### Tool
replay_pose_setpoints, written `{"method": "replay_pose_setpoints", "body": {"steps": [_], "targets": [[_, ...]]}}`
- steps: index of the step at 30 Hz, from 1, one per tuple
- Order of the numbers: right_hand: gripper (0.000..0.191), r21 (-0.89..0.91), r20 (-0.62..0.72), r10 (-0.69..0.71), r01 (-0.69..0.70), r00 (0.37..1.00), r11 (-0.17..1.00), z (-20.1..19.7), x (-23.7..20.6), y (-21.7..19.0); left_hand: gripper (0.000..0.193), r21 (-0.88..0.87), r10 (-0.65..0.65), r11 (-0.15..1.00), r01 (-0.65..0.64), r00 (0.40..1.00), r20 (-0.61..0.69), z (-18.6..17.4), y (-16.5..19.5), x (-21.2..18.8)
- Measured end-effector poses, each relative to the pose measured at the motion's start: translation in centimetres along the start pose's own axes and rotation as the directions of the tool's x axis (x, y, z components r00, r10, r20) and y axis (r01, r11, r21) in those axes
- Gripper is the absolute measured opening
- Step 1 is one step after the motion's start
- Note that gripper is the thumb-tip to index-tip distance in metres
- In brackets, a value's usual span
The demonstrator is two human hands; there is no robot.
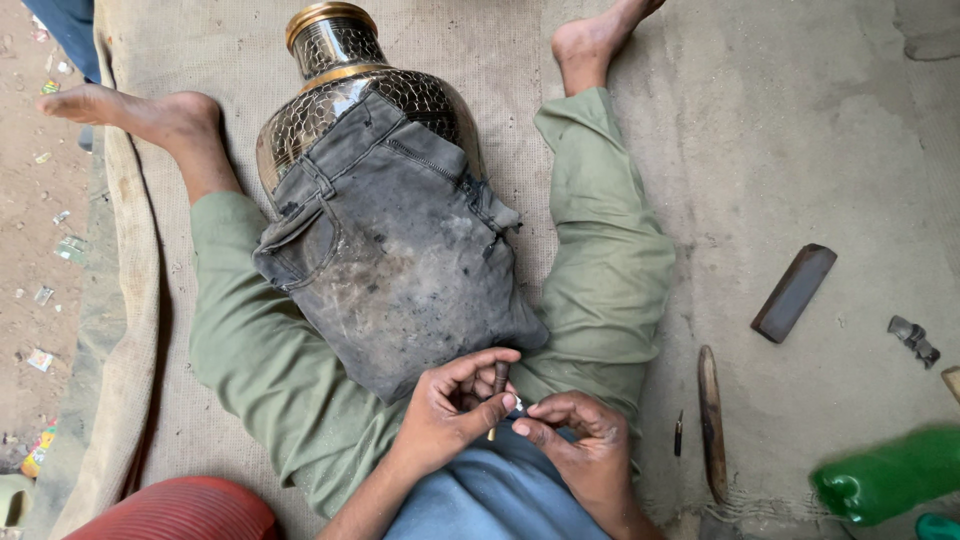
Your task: The person sits on the floor and rubs a large patterned metal vase with a rectangular block wrapped in cloth. They then switch to a small cylindrical tool, rub it on a cloth, and continue rubbing the vase surface. The person uses a wooden mallet to tap the vase near the end.
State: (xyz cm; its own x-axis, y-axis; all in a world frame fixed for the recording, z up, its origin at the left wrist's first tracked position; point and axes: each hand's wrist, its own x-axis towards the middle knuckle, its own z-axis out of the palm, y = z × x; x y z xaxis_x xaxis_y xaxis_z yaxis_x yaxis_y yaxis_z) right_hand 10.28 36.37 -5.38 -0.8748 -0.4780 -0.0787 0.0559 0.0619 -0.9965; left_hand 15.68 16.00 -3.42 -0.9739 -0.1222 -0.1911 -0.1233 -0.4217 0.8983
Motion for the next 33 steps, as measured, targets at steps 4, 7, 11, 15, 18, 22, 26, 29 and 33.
{"method": "replay_pose_setpoints", "body": {"steps": [4, 7, 11, 15, 18, 22, 26, 29, 33], "targets": [[0.021, -0.124, -0.048, -0.128, 0.121, 0.991, 0.985, 0.1, 0.2, -0.7, 0.047, -0.035, -0.017, 0.999, 0.017, 1.000, -0.015, -0.1, -0.2, 0.1], [0.022, -0.071, -0.027, -0.176, 0.173, 0.984, 0.982, 0.0, 0.5, -1.3, 0.047, -0.076, -0.036, 0.997, 0.034, 0.999, -0.029, -0.1, -0.3, 0.3], [0.021, -0.065, -0.046, -0.179, 0.176, 0.983, 0.982, 0.0, 0.7, -1.8, 0.047, -0.134, -0.061, 0.990, 0.050, 0.995, -0.085, -0.1, -0.3, 0.4], [0.017, -0.022, -0.074, -0.114, 0.113, 0.991, 0.993, -0.3, 0.3, -1.8, 0.045, -0.180, -0.100, 0.981, 0.072, 0.982, -0.157, -0.1, -0.6, 0.5], [0.013, 0.009, -0.153, -0.024, 0.026, 0.988, 1.000, -1.0, -0.4, -1.9, 0.046, -0.180, -0.110, 0.980, 0.084, 0.984, -0.142, 0.1, -1.4, 0.9], [0.014, 0.008, -0.290, 0.137, -0.140, 0.947, 0.990, -2.7, -1.0, -1.8, 0.048, 0.018, -0.144, 0.989, 0.144, 0.989, -0.023, 1.4, -3.1, 2.7], [0.016, 0.062, -0.389, 0.139, -0.124, 0.911, 0.990, -3.3, -1.1, -1.3, 0.051, 0.072, -0.201, 0.978, 0.196, 0.978, 0.063, 3.5, -4.4, 4.8], [0.018, 0.095, -0.416, 0.113, -0.080, 0.902, 0.992, -3.3, -1.3, -1.3, 0.048, -0.204, -0.276, 0.942, 0.268, 0.961, -0.011, 4.0, -4.2, 5.5], [0.017, 0.045, -0.399, 0.108, -0.098, 0.911, 0.994, -2.8, -1.5, -2.3, 0.047, -0.573, -0.360, 0.774, 0.269, 0.932, -0.048, 3.5, -2.7, 5.8]]}}
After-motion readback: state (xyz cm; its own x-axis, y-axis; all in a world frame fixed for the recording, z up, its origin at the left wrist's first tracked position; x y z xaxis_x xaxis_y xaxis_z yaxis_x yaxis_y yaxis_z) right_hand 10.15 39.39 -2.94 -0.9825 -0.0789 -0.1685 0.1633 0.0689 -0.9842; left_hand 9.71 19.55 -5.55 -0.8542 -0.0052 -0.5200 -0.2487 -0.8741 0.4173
